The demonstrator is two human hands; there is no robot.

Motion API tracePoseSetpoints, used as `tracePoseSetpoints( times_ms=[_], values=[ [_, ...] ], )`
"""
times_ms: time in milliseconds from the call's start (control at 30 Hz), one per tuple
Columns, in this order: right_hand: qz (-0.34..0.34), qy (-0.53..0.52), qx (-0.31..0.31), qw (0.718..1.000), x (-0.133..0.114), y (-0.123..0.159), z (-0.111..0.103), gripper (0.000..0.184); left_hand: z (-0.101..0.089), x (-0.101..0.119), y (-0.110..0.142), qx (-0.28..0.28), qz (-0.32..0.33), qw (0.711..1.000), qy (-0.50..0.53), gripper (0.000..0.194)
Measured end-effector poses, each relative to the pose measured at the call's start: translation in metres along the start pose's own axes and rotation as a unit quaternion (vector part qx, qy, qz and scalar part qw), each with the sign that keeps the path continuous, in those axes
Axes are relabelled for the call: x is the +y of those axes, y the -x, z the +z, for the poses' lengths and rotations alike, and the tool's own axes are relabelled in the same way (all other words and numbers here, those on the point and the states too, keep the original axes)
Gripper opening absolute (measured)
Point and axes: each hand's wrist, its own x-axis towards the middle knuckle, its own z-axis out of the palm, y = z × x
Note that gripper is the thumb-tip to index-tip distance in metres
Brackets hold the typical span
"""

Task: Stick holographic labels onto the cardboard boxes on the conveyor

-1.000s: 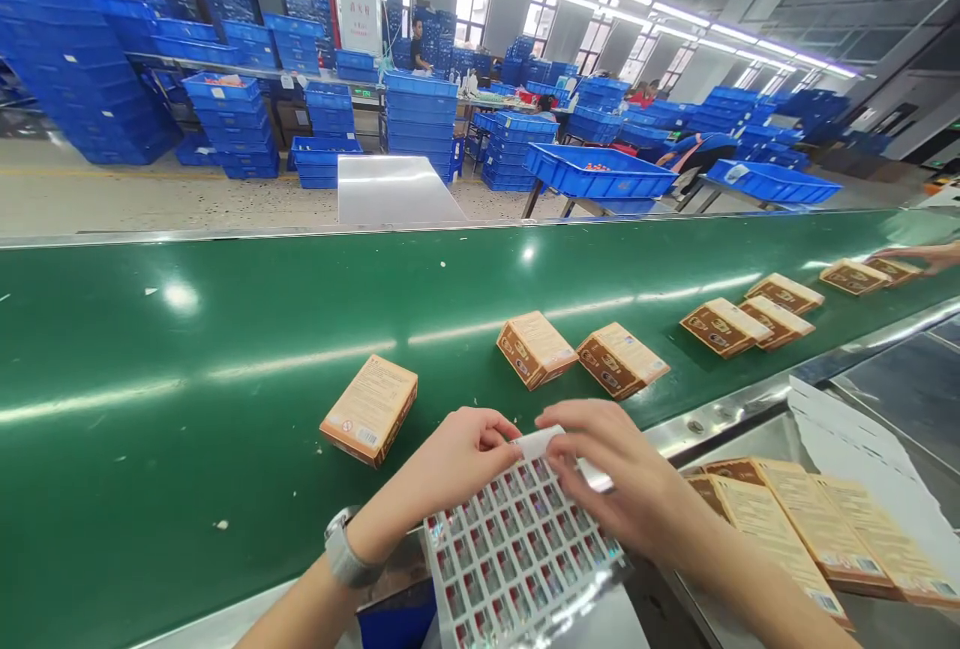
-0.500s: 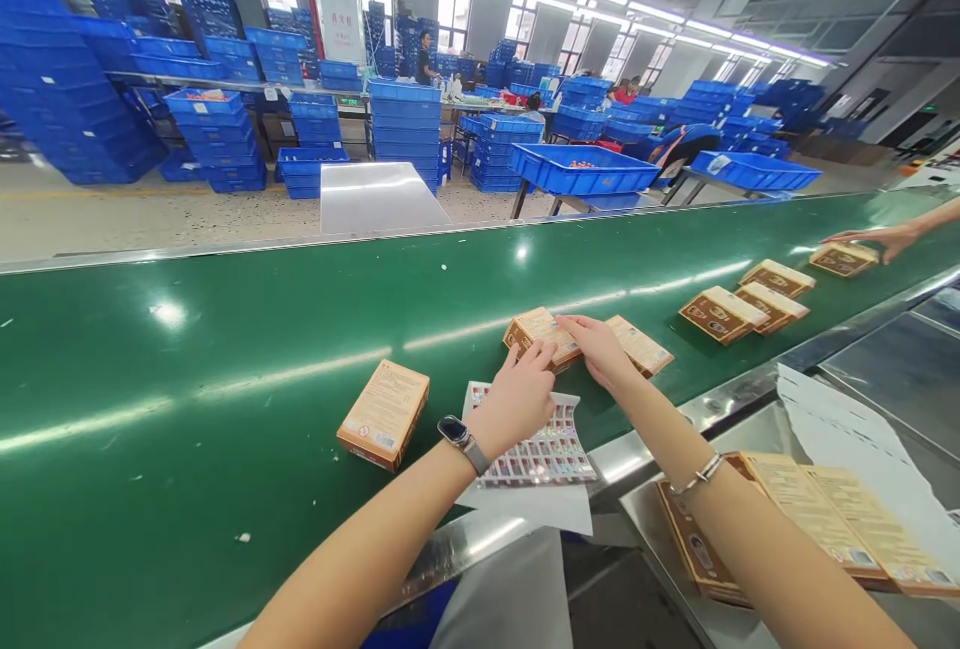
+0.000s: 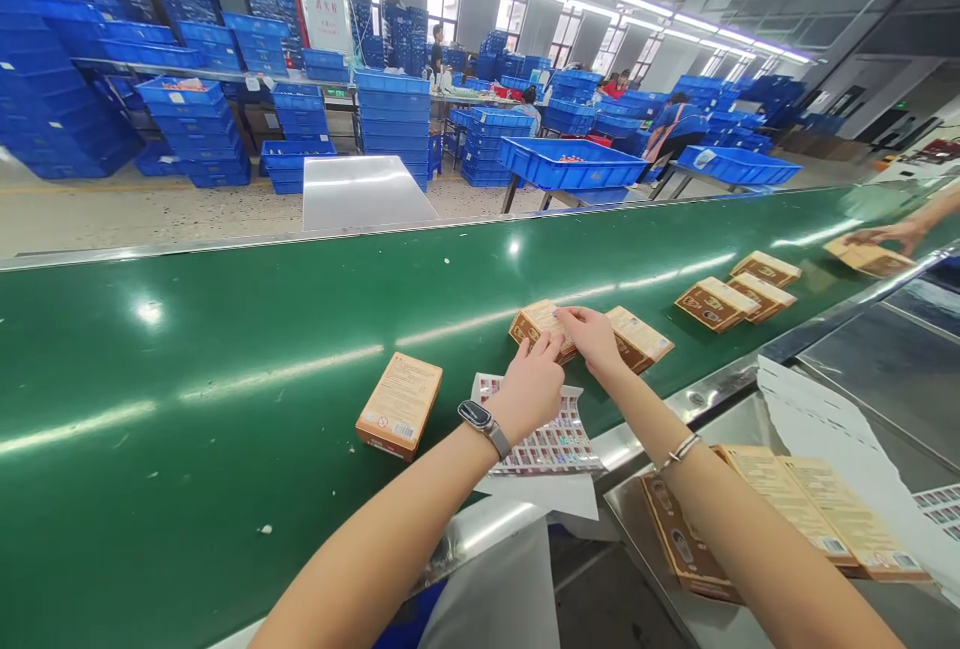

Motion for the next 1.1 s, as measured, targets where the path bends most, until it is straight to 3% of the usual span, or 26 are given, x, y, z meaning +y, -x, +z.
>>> tracePoseSetpoints(
  times_ms=[233, 433, 567, 667, 700, 733, 833, 967, 1100],
  values=[
    [-0.024, 0.086, 0.082, 0.993, -0.005, -0.004, -0.006, 0.029, -0.001, 0.0, -0.016, -0.015, -0.001, 0.999, 0.034, 0.04],
    [-0.077, 0.129, 0.074, 0.986, -0.046, -0.005, -0.017, 0.027, -0.013, 0.01, -0.013, 0.005, -0.023, 0.995, 0.097, 0.024],
    [-0.156, 0.132, -0.024, 0.979, -0.086, 0.03, -0.052, 0.025, -0.039, 0.026, 0.014, 0.029, -0.07, 0.984, 0.164, 0.03],
    [-0.19, 0.132, -0.202, 0.952, -0.109, 0.078, -0.085, 0.036, -0.062, 0.031, 0.04, 0.037, -0.077, 0.971, 0.223, 0.026],
    [-0.201, 0.149, -0.298, 0.921, -0.114, 0.094, -0.093, 0.04, -0.068, 0.03, 0.049, 0.034, -0.076, 0.966, 0.244, 0.023],
    [-0.209, 0.173, -0.343, 0.899, -0.118, 0.108, -0.099, 0.04, -0.073, 0.027, 0.057, 0.029, -0.071, 0.962, 0.262, 0.02],
    [-0.224, 0.201, -0.35, 0.887, -0.121, 0.14, -0.1, 0.035, -0.077, 0.015, 0.079, 0.011, -0.085, 0.94, 0.329, 0.017],
    [-0.243, 0.196, -0.347, 0.884, -0.111, 0.157, -0.086, 0.028, -0.07, 0.003, 0.107, -0.029, -0.132, 0.885, 0.447, 0.017],
    [-0.314, 0.187, -0.357, 0.859, -0.097, 0.168, -0.074, 0.025, -0.067, 0.003, 0.132, -0.03, -0.151, 0.874, 0.462, 0.012]
  ],
)
